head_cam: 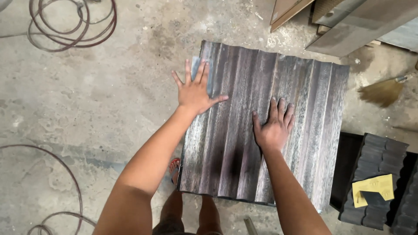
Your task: The person sands a corrugated wooden board using a sanding block held in the right hand. They move the block back and forth across the surface, occasionally using the left hand to steady the board or wipe away dust.
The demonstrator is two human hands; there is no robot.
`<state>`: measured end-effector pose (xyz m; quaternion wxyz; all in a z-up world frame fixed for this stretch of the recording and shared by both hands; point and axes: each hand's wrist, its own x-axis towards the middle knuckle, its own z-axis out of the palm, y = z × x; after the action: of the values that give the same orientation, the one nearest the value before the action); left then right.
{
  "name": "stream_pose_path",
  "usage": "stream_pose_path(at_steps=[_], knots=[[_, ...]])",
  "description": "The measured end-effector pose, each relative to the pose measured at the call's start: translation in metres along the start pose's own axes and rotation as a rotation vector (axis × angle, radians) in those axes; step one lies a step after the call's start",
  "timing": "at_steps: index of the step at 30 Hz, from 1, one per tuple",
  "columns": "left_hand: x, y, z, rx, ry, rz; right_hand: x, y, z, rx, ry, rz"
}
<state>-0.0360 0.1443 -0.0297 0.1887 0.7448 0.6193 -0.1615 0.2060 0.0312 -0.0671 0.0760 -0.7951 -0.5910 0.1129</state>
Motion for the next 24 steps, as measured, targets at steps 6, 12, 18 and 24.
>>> stream_pose_path(at_steps=[6,12,18,24], knots=[[0.059,0.0,-0.029,-0.009,0.059,-0.022,-0.001,-0.004,-0.001,0.041,0.034,-0.023],[0.015,0.001,-0.028,-0.029,0.024,-0.009,-0.001,-0.001,0.001,0.011,0.028,-0.016],[0.025,0.005,-0.02,-0.009,0.117,0.027,-0.001,-0.003,-0.002,0.008,0.001,0.004],[-0.048,0.003,0.023,-0.071,0.058,0.093,-0.004,0.004,0.007,-0.014,0.045,-0.012]])
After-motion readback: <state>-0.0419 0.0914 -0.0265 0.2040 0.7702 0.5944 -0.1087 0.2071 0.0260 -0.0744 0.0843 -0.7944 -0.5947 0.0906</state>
